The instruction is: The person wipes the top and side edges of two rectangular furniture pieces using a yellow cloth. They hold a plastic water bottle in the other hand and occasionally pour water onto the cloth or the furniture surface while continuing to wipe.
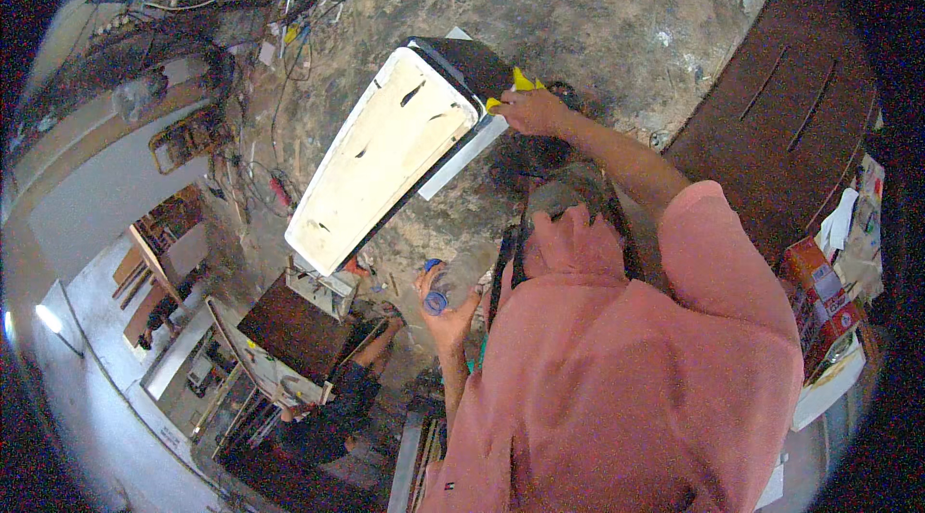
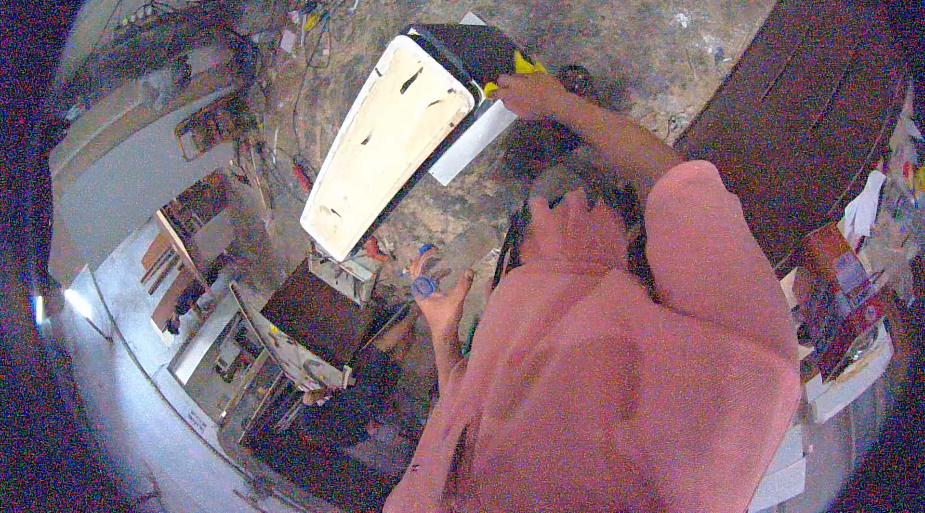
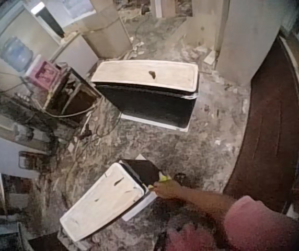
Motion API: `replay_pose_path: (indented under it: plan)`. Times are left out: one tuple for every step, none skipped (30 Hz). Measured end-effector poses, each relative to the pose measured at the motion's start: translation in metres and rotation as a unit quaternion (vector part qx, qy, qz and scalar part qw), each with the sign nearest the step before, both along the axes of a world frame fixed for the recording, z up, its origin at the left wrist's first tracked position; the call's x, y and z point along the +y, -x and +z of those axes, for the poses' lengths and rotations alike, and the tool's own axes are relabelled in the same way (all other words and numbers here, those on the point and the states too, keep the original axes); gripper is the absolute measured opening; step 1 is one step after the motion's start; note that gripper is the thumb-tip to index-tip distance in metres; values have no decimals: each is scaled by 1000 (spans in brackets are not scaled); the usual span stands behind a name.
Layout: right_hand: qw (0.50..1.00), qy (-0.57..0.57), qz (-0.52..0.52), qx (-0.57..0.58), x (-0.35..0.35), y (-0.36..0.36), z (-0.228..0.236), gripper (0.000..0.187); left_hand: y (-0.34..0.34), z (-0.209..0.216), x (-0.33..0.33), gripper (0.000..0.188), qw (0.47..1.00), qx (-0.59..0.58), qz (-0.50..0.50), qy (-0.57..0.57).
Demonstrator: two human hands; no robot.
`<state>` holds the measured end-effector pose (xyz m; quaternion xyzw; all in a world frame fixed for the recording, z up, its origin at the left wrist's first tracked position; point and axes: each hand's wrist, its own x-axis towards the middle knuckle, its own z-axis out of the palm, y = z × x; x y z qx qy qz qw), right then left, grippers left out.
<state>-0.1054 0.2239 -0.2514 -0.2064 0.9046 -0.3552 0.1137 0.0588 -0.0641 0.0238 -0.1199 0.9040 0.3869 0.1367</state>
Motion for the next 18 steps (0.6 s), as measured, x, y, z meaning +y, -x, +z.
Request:
replay_pose_path:
  plan:
    - [999,-8,6,-33,-4,-10,0,33,-1,0,1,61,1000,0,3,-2]
    - [1000,0,-21,7,-9,-20,-1,34,-1,0,2,61,1000,1,3,6]
    - [999,-13,-35,15,-16,-28,-1,35,-2,1,3,61,1000,-15,19,-17]
    - [998,-34,-44,7,-23,-36,-1,36,-2,2,3,61,999,-31,33,-29]
    - [997,-47,-63,4,-32,-41,0,38,-2,3,3,61,997,-49,46,-40]
    - [998,-49,-46,8,-41,-47,1,38,-1,3,3,61,998,-46,36,-39]
    - [998,-56,-29,8,-48,-50,2,38,1,4,2,62,998,-43,25,-39]
    - [998,-63,-11,9,-54,-54,4,38,2,4,0,62,998,-40,14,-38]
    - [999,-39,-17,-31,-59,-57,6,38,4,4,-2,62,999,-36,1,-31]
    - [999,-11,-53,7,-62,-59,8,38,5,5,-5,62,999,-30,-10,-22]
    - [997,0,-70,11,-63,-61,10,38,6,5,-7,62,999,-25,-18,-12]
    - [996,24,-79,21,-62,-61,10,37,6,6,-9,62,1000,-25,-14,-12]
    - [992,13,-123,16,-61,-62,11,37,5,6,-11,61,1000,-26,-8,-13]
    - [987,15,-162,19,-58,-61,10,37,5,7,-12,60,1000,-29,-7,-6]
    - [980,12,-198,18,-55,-60,10,37,5,8,-13,60,999,-32,-1,-15]
    - [978,12,-207,24,-53,-58,9,37,4,8,-13,61,999,-36,0,-16]
    - [977,6,-214,24,-51,-56,8,37,4,9,-12,61,999,-27,-2,-19]
    - [971,-20,-238,17,-51,-53,6,37,4,9,-12,62,999,-45,1,-16]
